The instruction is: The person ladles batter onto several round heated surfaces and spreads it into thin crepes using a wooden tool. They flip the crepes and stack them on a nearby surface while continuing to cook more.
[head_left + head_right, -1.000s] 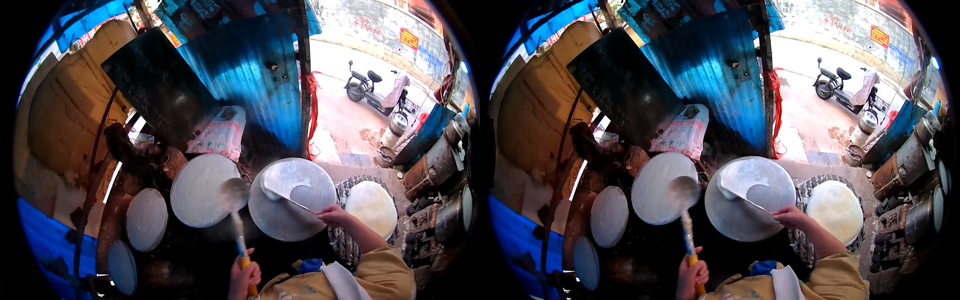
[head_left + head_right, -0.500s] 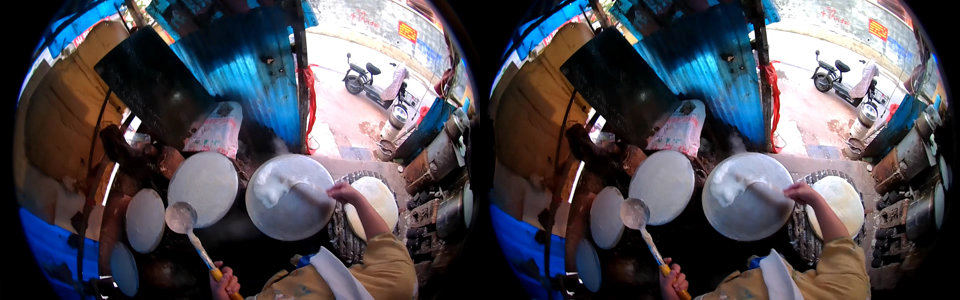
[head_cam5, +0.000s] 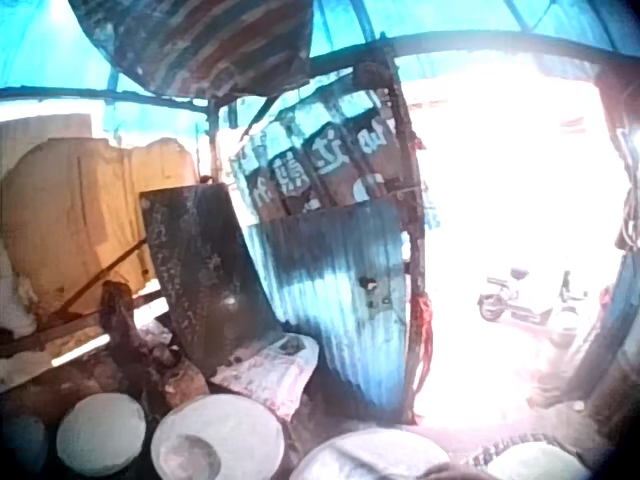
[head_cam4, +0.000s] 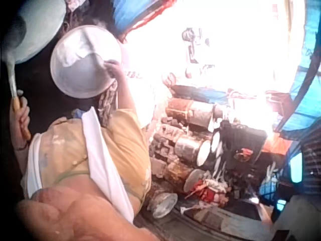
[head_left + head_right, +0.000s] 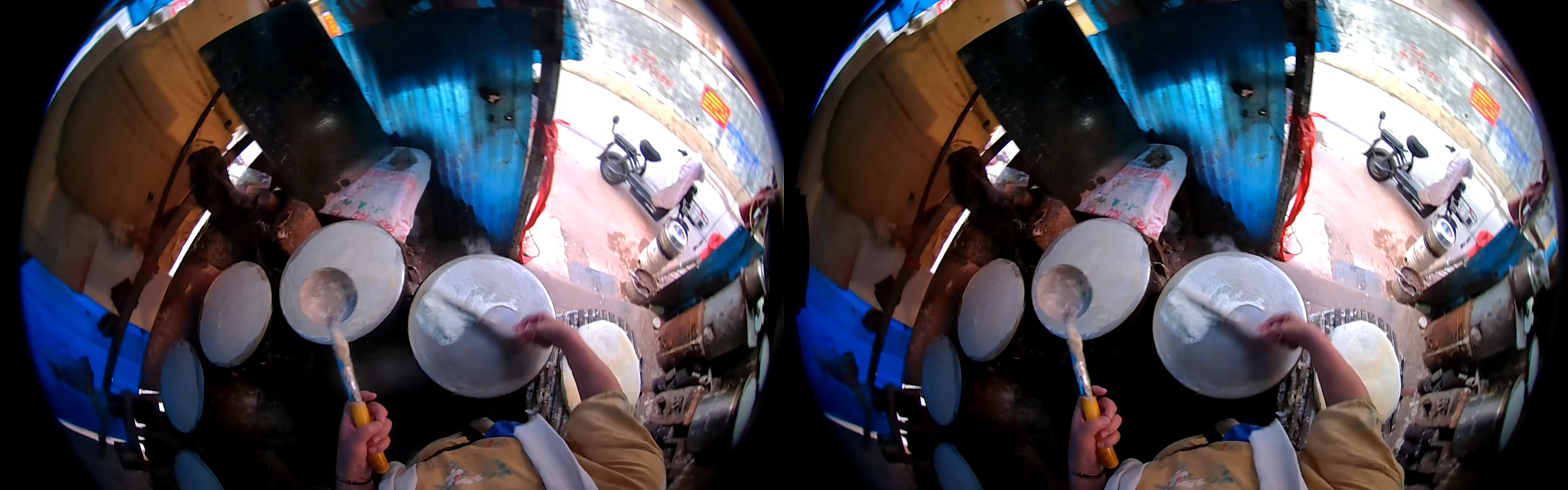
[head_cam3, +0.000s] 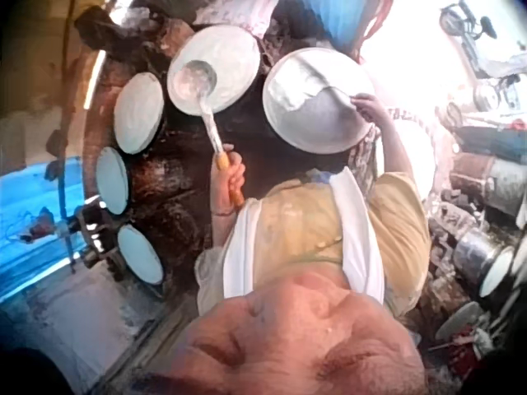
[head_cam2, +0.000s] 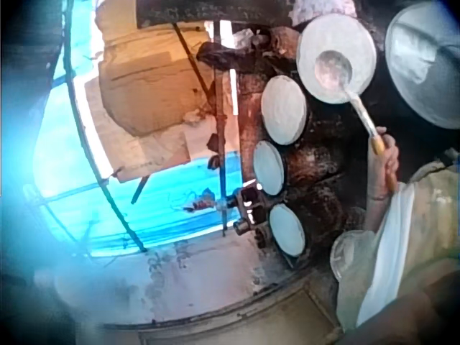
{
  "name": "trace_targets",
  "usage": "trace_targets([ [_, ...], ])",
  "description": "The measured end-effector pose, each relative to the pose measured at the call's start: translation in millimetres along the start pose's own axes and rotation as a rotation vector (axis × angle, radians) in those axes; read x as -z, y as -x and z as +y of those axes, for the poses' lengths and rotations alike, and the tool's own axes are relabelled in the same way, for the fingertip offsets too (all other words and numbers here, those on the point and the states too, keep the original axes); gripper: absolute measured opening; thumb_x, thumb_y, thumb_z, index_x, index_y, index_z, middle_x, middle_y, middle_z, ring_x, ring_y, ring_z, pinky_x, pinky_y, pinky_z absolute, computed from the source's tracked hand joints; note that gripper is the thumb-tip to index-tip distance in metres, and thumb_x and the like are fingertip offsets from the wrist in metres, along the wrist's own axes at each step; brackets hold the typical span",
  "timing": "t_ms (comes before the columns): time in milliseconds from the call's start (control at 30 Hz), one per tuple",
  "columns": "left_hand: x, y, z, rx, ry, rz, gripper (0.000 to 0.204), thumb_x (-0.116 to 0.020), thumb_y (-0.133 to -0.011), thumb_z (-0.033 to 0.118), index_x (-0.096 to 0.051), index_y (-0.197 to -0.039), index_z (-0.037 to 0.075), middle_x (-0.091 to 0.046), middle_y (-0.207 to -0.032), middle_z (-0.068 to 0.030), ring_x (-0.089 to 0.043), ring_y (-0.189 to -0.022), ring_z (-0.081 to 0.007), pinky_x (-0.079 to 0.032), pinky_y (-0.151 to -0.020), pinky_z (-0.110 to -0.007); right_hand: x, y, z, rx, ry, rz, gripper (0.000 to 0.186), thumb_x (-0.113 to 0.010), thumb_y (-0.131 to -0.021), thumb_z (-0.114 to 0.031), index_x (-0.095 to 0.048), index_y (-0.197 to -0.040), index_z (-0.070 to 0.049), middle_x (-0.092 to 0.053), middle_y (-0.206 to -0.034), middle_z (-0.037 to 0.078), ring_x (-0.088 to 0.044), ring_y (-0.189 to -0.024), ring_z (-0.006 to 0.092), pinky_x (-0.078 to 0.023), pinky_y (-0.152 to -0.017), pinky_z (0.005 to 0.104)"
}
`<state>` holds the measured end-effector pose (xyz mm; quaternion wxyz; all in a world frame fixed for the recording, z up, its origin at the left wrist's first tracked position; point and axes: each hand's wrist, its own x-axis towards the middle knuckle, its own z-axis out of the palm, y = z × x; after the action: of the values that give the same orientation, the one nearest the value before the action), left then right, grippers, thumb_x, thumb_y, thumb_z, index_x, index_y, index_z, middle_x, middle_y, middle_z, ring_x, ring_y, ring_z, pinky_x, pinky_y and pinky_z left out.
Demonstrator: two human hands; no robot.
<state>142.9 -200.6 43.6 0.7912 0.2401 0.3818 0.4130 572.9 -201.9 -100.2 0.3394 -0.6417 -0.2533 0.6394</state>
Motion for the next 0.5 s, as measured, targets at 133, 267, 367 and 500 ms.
trace_targets([
  [133,3.7,19.4,2.0,0.046,0.020,0.014,0.041,-0.057,-0.074,0.000,-0.044,-0.112,0.007,-0.045,-0.071,-0.0047,-0.039,-0.046,-0.0050,-0.036,-0.040,-0.016,2.1,31.3,4.2,-0.216,0.127,-0.343,0.014,-0.070,-0.080,-0.013,-0.067,-0.091,-0.006,-0.051,-0.056,-0.003,-0.043,-0.042,0.0052,-0.030,-0.035,0.0204],
  [267,5.2,25.9,-1.0,0.060,-0.042,0.040,0.040,-0.059,-0.075,0.000,-0.045,-0.111,0.007,-0.047,-0.072,-0.0043,-0.040,-0.048,-0.0048,-0.036,-0.040,-0.016,56.5,-11.1,13.0,0.085,0.139,-0.225,0.009,-0.068,-0.081,-0.013,-0.067,-0.087,-0.006,-0.053,-0.057,-0.001,-0.044,-0.041,0.0063,-0.030,-0.034,0.0221],
  [367,-0.7,-3.1,-8.6,0.057,0.014,-0.042,0.039,-0.059,-0.076,0.000,-0.045,-0.112,0.007,-0.048,-0.073,-0.0033,-0.040,-0.047,-0.0048,-0.036,-0.041,-0.015,8.7,-29.8,-15.8,0.036,-0.020,0.076,0.012,-0.068,-0.080,-0.017,-0.066,-0.088,-0.007,-0.051,-0.056,-0.001,-0.042,-0.040,0.0063,-0.028,-0.033,0.0228],
  [500,4.4,-2.7,-9.2,0.048,0.082,-0.011,0.040,-0.059,-0.075,-0.001,-0.046,-0.112,0.008,-0.049,-0.072,-0.0035,-0.041,-0.045,-0.0061,-0.036,-0.040,-0.016,-9.3,9.1,-9.2,-0.136,0.235,-0.312,0.013,-0.068,-0.081,-0.015,-0.067,-0.089,-0.005,-0.050,-0.055,-0.002,-0.041,-0.040,0.0065,-0.028,-0.033,0.0223],
])
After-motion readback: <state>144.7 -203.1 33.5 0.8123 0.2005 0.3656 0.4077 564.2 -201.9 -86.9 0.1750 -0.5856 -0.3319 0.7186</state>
